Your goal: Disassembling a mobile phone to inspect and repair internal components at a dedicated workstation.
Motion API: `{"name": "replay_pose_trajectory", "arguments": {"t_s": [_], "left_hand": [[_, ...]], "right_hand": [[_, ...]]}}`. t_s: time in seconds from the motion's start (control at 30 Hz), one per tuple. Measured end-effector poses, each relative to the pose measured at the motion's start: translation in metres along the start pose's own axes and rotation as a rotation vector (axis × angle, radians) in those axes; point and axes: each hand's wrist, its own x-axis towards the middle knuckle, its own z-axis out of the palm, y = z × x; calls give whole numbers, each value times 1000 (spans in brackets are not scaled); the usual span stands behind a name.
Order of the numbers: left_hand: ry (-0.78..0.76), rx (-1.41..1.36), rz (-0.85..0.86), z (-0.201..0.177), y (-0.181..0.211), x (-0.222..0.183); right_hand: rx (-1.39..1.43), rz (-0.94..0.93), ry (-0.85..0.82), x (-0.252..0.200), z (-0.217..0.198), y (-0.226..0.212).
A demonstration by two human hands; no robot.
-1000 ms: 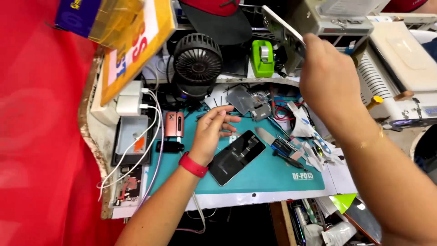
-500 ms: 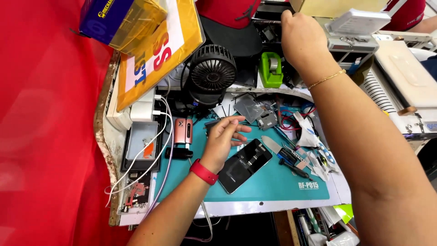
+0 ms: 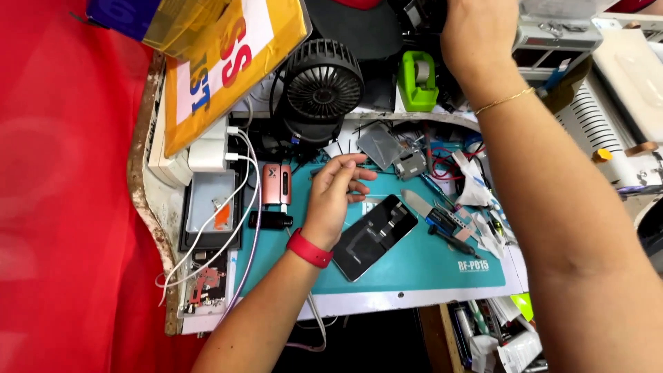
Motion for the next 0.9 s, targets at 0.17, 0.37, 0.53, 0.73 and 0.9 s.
{"name": "replay_pose_trajectory", "arguments": {"t_s": [0.17,0.37,0.53,0.73,0.9], "left_hand": [[22,2,-15,0,1,1],[-11,53,-26,2,0,1],[9,37,-9,2,-1,2],[36,7,-3,-1,-7,4],[9,-22,33,5,-17,5]], "right_hand": [[313,138,-6,0,-26,-13],[-26,9,-122,10,-18,-14],[-5,52,-287,5,-72,-20],[218,-78,-228,-34,-227,-16],[871,-522,-230,-154,-318,-20]]}}
